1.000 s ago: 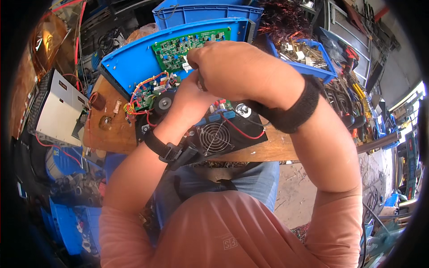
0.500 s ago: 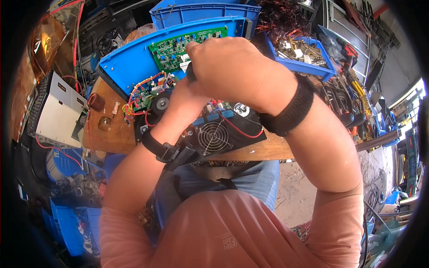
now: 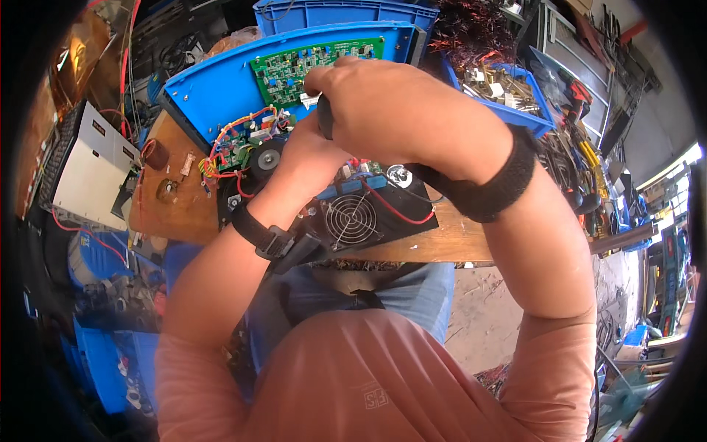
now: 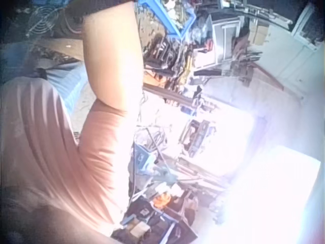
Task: Repairing or assembling a circuit board inside an electronic device using a screwdriver and pliers.
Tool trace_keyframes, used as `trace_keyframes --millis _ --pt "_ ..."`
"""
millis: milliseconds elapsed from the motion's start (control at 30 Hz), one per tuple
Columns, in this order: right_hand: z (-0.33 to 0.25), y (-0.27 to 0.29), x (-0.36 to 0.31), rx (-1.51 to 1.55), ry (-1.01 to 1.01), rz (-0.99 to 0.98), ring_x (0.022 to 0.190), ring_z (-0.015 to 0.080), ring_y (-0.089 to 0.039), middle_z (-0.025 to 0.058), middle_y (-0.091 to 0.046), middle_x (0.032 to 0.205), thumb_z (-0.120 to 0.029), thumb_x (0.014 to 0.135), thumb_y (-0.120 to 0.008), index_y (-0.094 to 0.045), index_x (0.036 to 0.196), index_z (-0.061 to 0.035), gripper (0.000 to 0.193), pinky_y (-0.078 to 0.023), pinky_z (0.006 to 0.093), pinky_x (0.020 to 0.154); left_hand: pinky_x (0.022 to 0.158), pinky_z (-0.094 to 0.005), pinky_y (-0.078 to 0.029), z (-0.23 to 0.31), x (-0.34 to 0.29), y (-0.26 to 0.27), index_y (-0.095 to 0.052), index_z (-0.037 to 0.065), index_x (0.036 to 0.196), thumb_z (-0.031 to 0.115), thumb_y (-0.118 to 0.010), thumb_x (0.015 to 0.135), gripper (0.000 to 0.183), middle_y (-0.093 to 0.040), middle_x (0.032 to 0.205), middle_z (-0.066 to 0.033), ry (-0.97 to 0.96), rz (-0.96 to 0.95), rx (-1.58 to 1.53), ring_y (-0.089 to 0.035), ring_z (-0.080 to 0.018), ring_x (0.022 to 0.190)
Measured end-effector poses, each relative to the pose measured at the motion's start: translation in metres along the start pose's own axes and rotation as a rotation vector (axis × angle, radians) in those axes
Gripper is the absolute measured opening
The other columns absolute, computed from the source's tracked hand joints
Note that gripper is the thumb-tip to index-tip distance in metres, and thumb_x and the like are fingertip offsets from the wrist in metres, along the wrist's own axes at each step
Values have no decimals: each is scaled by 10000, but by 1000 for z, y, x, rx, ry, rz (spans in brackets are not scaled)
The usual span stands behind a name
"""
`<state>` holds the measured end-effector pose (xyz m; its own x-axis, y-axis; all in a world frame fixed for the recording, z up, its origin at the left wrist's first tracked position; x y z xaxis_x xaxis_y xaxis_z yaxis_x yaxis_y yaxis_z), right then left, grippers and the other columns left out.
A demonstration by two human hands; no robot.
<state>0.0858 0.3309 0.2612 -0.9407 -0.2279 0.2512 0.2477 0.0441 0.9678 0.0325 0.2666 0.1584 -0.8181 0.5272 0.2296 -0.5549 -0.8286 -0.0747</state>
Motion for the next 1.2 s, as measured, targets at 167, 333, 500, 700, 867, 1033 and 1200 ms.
trace_keyframes --millis 167,333,500,700,867,1033,1200 --pt "-9 11 5 -89 -107 -206 940 328 -663 198 -677 973 -115 760 -619 -654 1022 -1 288 -536 408 780 784 -292 -477 -1 8 6 -620 9 1091 206 -750 763 405 -673 955 -66 -127 -116 301 -613 -130 916" --pt "11 -1 2 25 -34 2 955 334 -657 219 -663 1003 -147 767 -631 -643 1007 17 291 -533 407 796 795 -289 -472 -8 3 7 -612 22 1105 164 -719 766 382 -665 948 -64 -31 -89 195 -613 -153 934" --pt "8 3 6 -20 -72 -77 960 364 -632 253 -642 986 -219 754 -658 -635 1001 18 344 -509 413 832 792 -298 -470 0 0 7 -609 9 1084 142 -707 755 369 -660 922 -71 -69 -114 274 -604 -158 893" --pt "9 -4 4 49 44 167 950 354 -626 243 -633 988 -184 745 -660 -642 956 18 293 -506 412 827 767 -298 -470 -4 2 11 -617 18 1072 134 -720 748 360 -658 913 -61 48 -63 327 -595 -145 832" --pt "2 1 10 27 -38 -33 950 347 -637 219 -635 1006 -142 730 -656 -631 1001 21 318 -522 398 808 744 -297 -470 -7 3 10 -597 -19 1059 189 -718 774 373 -649 909 -76 -44 -126 299 -598 -144 847" --pt "12 -9 6 117 -35 111 955 353 -624 221 -634 1008 -178 736 -668 -627 978 19 314 -502 406 843 746 -298 -470 -10 1 14 -602 -5 1032 181 -707 790 323 -648 879 -78 -44 -77 279 -602 -151 841" --pt "12 -13 8 56 -32 73 951 356 -618 213 -617 995 -176 748 -663 -615 981 19 308 -496 420 850 758 -297 -470 0 1 9 -594 -3 1054 178 -703 798 332 -654 910 -82 -78 -124 424 -608 -154 849"
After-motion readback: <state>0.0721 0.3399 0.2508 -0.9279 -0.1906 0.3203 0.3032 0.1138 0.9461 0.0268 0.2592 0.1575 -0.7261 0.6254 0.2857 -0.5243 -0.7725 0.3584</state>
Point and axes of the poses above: each hand's wrist, its own x-axis towards the middle knuckle, its own y-axis out of the back of the hand, z = x × y, the point moved 5 cm from there along x, towards the middle knuckle
